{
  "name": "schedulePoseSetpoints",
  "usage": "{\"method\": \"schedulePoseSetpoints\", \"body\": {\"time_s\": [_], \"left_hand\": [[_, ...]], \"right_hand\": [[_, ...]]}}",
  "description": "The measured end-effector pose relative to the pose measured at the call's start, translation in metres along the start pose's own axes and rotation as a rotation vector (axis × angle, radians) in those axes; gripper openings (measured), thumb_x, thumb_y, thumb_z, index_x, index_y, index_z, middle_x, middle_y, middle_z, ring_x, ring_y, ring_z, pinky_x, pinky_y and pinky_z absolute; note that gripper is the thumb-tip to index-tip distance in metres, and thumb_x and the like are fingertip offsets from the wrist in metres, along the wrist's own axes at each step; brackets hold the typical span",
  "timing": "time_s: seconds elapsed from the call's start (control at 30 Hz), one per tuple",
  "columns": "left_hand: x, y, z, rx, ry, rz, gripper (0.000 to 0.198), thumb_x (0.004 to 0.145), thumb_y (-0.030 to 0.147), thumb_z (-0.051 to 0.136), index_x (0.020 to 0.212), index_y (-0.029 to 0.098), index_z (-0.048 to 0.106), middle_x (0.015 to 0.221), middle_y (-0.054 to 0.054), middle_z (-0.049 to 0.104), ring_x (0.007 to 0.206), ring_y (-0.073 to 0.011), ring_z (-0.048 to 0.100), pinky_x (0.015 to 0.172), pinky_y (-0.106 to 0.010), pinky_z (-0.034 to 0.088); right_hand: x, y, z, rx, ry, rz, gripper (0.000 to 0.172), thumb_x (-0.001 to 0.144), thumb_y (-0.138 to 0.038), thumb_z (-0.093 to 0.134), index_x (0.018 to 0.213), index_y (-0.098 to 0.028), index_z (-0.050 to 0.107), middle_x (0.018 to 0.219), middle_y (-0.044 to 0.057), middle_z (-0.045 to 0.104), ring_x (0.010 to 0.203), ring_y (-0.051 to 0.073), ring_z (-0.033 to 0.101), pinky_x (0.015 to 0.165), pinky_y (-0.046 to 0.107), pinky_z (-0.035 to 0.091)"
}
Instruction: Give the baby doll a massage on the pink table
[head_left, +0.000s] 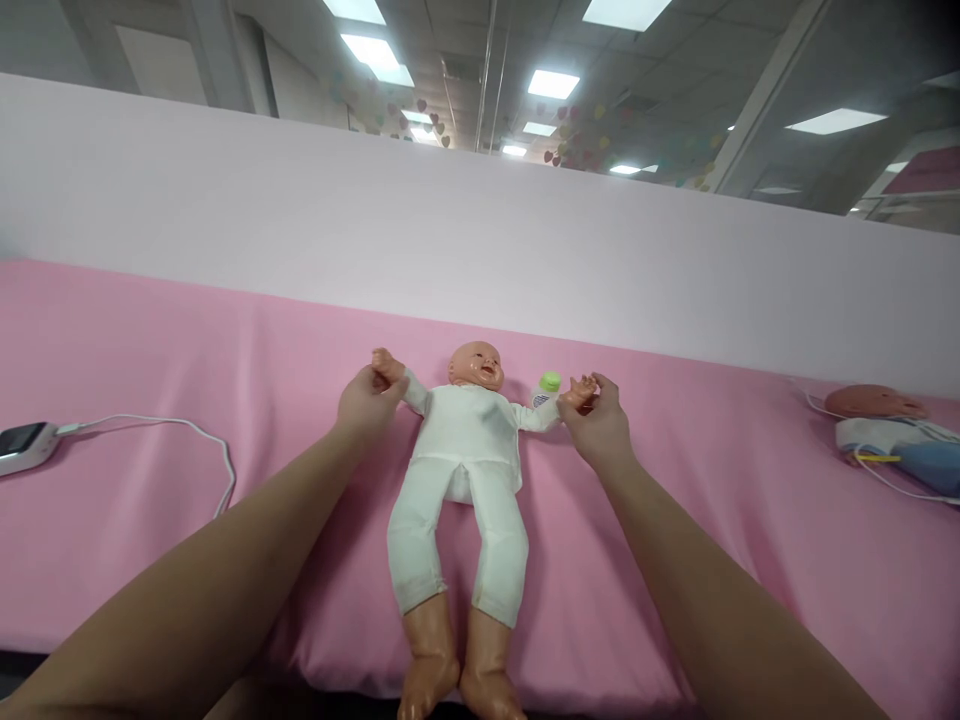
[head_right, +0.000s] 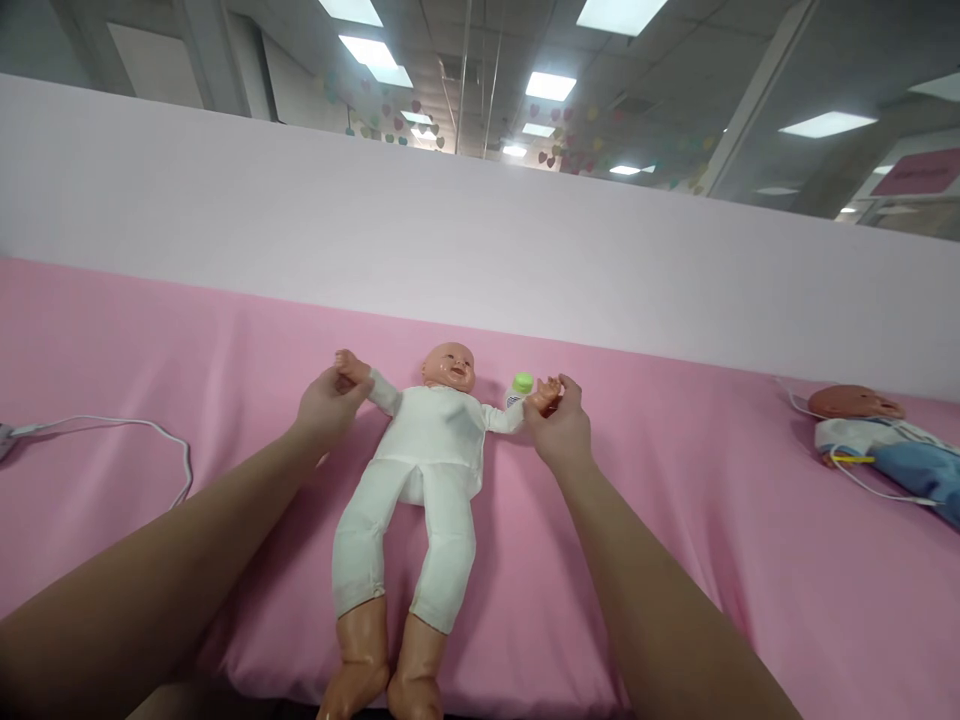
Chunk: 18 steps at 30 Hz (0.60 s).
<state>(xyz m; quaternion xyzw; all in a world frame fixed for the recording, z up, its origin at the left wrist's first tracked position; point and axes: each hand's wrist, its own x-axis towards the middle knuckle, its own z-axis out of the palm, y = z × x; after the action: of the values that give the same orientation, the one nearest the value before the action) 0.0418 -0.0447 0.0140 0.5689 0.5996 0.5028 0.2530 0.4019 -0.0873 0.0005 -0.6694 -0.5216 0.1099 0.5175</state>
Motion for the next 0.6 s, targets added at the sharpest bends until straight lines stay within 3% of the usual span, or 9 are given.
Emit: {"method": "schedulePoseSetpoints", "body": {"time_s": [0.1,0.23,0.3,0.47,0.6], "left_hand": [[-0.018,0.013,0.007,0.149,-0.114,0.284,0.031,0.086,0.040,0.068,0.114,0.026,0.069,0.121,-0.004,0.076,0.113,-0.0259,0.070,0.103,-0.039,0.054],[-0.027,0.018,0.013,0.331,-0.240,0.471,0.042,0.084,0.037,0.068,0.124,0.025,0.069,0.130,-0.006,0.073,0.122,-0.0286,0.065,0.107,-0.040,0.050],[-0.025,0.018,0.013,0.370,-0.300,0.550,0.041,0.085,0.038,0.066,0.124,0.025,0.069,0.131,-0.006,0.072,0.124,-0.0280,0.065,0.108,-0.040,0.050],[-0.018,0.018,0.009,0.531,-0.487,0.598,0.038,0.089,0.038,0.060,0.124,0.026,0.070,0.128,-0.004,0.074,0.115,-0.0278,0.069,0.099,-0.040,0.053],[-0.019,0.020,0.010,0.580,-0.501,0.599,0.041,0.090,0.038,0.058,0.128,0.025,0.069,0.132,-0.006,0.072,0.117,-0.0301,0.068,0.098,-0.042,0.052]], "right_hand": [[-0.022,-0.023,0.010,-0.012,-0.117,-0.261,0.075,0.080,-0.039,0.074,0.147,-0.025,0.045,0.116,0.008,0.075,0.091,0.027,0.075,0.084,0.043,0.061],[-0.046,-0.044,0.022,-0.117,-0.311,-0.592,0.037,0.086,-0.025,0.067,0.123,-0.027,0.065,0.115,0.007,0.076,0.101,0.028,0.071,0.088,0.044,0.057],[-0.051,-0.050,0.024,-0.140,-0.403,-0.689,0.030,0.087,-0.018,0.064,0.114,-0.027,0.070,0.110,0.005,0.077,0.100,0.027,0.069,0.088,0.043,0.055],[-0.054,-0.053,0.025,-0.128,-0.474,-0.767,0.028,0.084,-0.009,0.063,0.106,-0.025,0.072,0.104,0.004,0.078,0.098,0.025,0.069,0.093,0.043,0.052],[-0.057,-0.054,0.027,-0.174,-0.477,-0.719,0.027,0.084,-0.010,0.064,0.105,-0.025,0.073,0.107,0.005,0.078,0.100,0.027,0.068,0.092,0.044,0.053]]}}
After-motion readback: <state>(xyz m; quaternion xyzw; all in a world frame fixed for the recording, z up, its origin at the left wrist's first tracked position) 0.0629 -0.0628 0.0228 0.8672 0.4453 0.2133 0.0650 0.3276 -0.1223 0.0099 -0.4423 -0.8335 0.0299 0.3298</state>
